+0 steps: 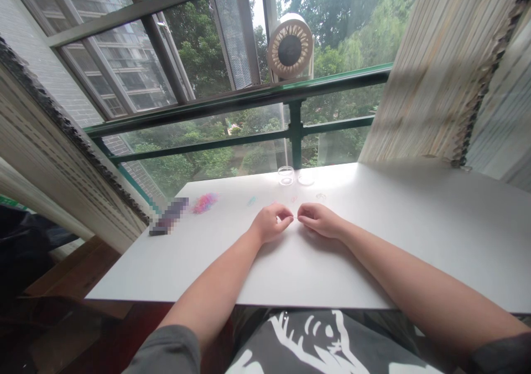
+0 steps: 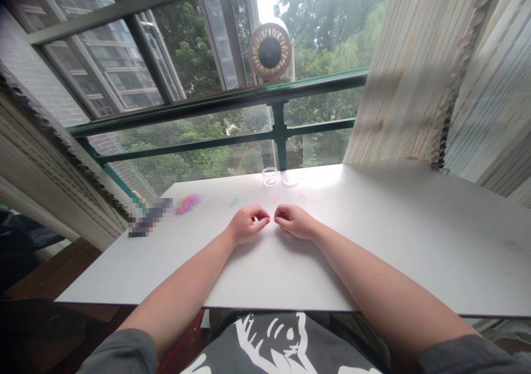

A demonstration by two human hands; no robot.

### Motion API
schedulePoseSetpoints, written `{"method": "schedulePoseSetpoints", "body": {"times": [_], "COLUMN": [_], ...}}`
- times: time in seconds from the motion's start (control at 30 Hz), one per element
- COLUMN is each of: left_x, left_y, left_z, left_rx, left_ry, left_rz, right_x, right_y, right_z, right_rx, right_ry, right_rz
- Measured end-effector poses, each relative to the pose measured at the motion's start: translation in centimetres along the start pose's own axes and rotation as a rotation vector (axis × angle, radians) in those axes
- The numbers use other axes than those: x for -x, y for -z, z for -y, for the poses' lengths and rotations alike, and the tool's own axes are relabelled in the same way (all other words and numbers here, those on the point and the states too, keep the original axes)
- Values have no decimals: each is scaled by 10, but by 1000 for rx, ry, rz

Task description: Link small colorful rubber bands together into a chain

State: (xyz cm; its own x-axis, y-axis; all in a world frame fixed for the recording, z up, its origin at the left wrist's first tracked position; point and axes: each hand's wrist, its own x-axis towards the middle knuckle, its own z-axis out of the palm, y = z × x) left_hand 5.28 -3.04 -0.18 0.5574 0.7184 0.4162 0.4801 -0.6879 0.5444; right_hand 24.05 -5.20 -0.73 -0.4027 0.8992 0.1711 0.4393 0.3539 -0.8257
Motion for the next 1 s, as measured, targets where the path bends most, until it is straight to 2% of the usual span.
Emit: {"method": "schedulePoseSetpoints", "body": {"times": [0.43,0.73,1.0], "left_x": [0,-1,-1], "left_y": [0,1,0], "left_z": [-1,-2,1], "left_rx": [-11,-10,-9], "left_ry": [3,1,-1], "left_rz": [-1,5,4], "right_x": [-3,-2,-2], "right_y": [1,-1,-1], "right_z": [-4,-4,-3], "right_rx": [77,7,36], "right_ry": [101,10,11], "right_rz": [-31,-3,-13]}}
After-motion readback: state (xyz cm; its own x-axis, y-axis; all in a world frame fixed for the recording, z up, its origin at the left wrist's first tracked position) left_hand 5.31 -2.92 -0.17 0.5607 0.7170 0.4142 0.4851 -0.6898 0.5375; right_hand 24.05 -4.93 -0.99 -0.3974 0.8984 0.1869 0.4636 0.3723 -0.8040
